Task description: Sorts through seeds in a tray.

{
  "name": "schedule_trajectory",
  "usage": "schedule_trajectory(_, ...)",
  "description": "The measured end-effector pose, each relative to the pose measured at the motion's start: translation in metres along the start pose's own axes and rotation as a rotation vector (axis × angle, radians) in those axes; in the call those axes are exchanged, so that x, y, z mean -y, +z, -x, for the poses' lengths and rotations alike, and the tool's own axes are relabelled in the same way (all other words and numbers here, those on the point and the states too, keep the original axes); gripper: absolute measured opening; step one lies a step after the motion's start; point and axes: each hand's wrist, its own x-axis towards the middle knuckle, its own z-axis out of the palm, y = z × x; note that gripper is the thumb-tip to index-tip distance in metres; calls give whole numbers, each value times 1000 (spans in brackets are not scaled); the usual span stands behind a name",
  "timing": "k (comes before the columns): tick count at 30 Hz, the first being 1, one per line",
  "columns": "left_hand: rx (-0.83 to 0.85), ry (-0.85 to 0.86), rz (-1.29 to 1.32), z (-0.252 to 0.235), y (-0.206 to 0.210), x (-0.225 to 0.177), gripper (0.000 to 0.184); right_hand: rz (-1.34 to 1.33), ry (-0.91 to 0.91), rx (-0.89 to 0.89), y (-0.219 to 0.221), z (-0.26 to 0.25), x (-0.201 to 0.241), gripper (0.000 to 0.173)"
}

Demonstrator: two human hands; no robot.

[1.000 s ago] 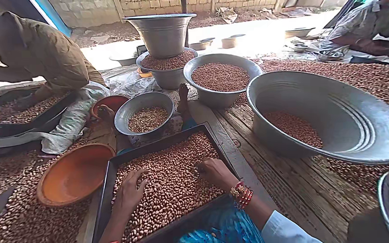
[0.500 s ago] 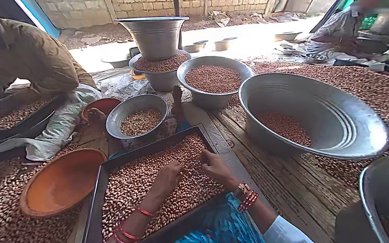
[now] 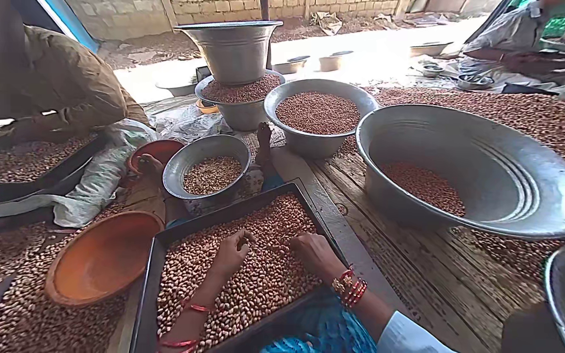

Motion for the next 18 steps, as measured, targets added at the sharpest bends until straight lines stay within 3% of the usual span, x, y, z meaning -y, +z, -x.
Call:
schedule_trajectory(3, 20, 114, -269, 1, 16, -6, 26, -72, -3, 9, 0, 1, -6, 24)
schedule_trajectory(9, 67, 111, -479, -1, 34, -14, 27, -596, -47, -194, -4, 6, -12, 27)
schedule_trajectory(14, 67, 93, -456, -2, 32, -14, 23, -309, -134, -60, 0, 6, 2, 24)
schedule_trajectory(18, -44, -7, -132, -5, 12, 0, 17, -134, -87, 42, 9, 8, 14, 24)
